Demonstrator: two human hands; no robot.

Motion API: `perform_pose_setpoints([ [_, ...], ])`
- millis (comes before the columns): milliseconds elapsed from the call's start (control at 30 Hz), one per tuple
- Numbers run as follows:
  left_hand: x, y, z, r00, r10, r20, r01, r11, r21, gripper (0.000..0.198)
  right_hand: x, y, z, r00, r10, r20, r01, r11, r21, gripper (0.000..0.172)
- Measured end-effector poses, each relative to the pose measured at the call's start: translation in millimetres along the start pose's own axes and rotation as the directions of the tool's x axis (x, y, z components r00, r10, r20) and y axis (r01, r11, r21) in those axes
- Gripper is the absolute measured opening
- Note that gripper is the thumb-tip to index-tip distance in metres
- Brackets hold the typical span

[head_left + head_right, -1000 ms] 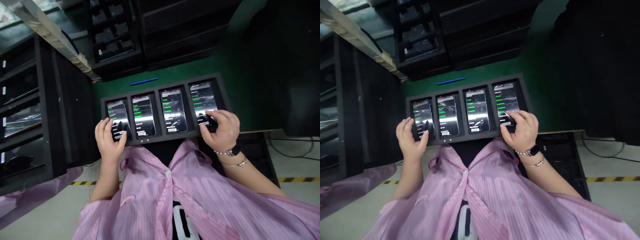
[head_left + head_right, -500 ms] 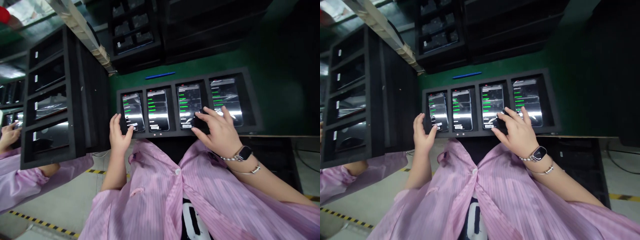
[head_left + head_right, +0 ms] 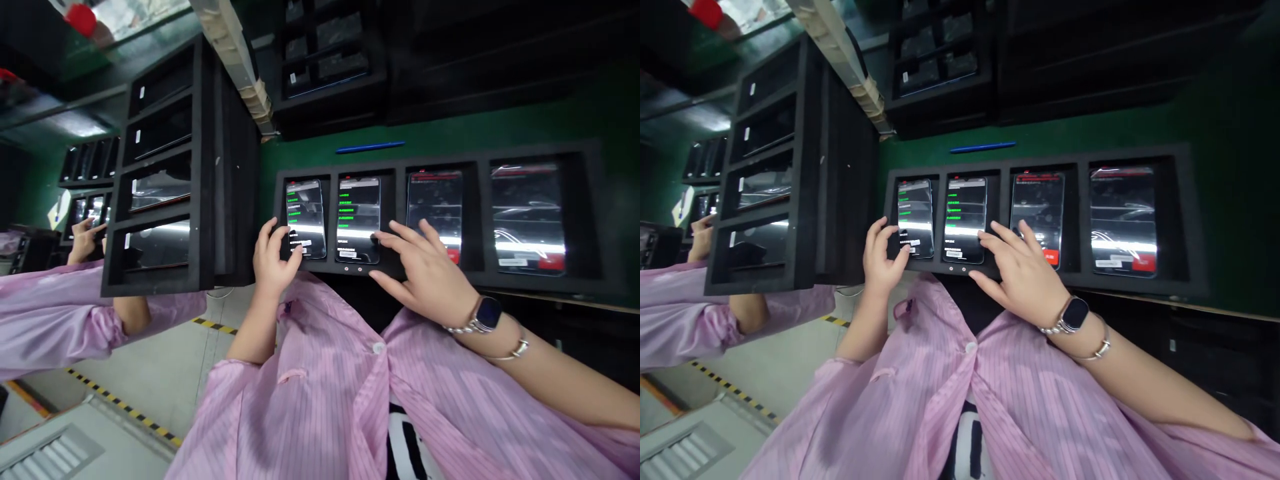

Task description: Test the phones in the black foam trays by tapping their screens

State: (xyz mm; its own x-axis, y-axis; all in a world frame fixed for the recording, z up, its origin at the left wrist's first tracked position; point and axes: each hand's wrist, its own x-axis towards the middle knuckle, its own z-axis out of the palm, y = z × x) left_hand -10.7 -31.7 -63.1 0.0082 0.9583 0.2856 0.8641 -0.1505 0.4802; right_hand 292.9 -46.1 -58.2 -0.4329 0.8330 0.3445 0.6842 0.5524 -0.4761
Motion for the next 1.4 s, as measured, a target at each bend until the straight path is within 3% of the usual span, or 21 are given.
perform_pose_setpoints([
  [167, 0, 6, -12.4, 0.993, -0.034, 0.115, 0.016, 0.988, 0.154, 0.045, -21, 16, -17, 0.998, 0.029, -0.054, -0.03, 0.999, -0.023, 0.046],
  [300, 14, 31, -20.0, 0.996, 0.061, 0.06, -0.072, 0.975, 0.209, 0.061, -21, 35, -34, 0.973, 0.162, -0.165, -0.176, 0.982, -0.071, 0.049],
  [367, 27, 53, -12.2, 0.977, 0.196, 0.084, -0.206, 0.968, 0.145, 0.067, -13, 43, -36, 0.964, 0.187, -0.19, -0.211, 0.971, -0.115, 0.054],
  [433, 40, 75, 4.3, 0.931, 0.321, 0.176, -0.338, 0.938, 0.08, 0.066, -2, 49, -33, 0.965, 0.17, -0.197, -0.205, 0.963, -0.173, 0.054],
  [533, 51, 99, 33.5, 0.894, 0.365, 0.258, -0.397, 0.914, 0.081, 0.069, 9, 52, -25, 0.959, 0.164, -0.231, -0.218, 0.948, -0.231, 0.043],
  [633, 54, 102, 49.9, 0.91, 0.378, 0.172, -0.401, 0.907, 0.128, 0.08, 14, 52, -20, 0.945, 0.158, -0.288, -0.23, 0.944, -0.237, 0.037],
  [700, 54, 99, 51.8, 0.905, 0.403, 0.134, -0.42, 0.898, 0.132, 0.079, 17, 52, -19, 0.953, 0.148, -0.262, -0.215, 0.945, -0.246, 0.035],
  [833, 57, 93, 49.1, 0.882, 0.423, 0.208, -0.453, 0.882, 0.127, 0.065, 22, 53, -16, 0.976, 0.167, -0.143, -0.195, 0.956, -0.218, 0.035],
  [1033, 60, 99, 43.6, 0.898, 0.385, 0.212, -0.416, 0.9, 0.129, 0.048, 28, 52, -14, 0.964, 0.195, -0.181, -0.214, 0.973, -0.091, 0.04],
  [1133, 63, 86, 20.5, 0.904, 0.408, 0.131, -0.421, 0.901, 0.102, 0.05, 21, 61, -30, 0.958, 0.18, -0.224, -0.206, 0.974, -0.098, 0.038],
  [1267, 71, 30, -14.5, 0.933, 0.361, -0.007, -0.359, 0.93, 0.084, 0.047, -8, 96, -62, 0.897, 0.191, -0.399, -0.29, 0.935, -0.204, 0.033],
  [1400, 75, -19, -16.2, 0.975, 0.162, -0.15, -0.154, 0.986, 0.06, 0.05, -32, 126, -74, 0.822, 0.178, -0.541, -0.386, 0.872, -0.3, 0.032],
])
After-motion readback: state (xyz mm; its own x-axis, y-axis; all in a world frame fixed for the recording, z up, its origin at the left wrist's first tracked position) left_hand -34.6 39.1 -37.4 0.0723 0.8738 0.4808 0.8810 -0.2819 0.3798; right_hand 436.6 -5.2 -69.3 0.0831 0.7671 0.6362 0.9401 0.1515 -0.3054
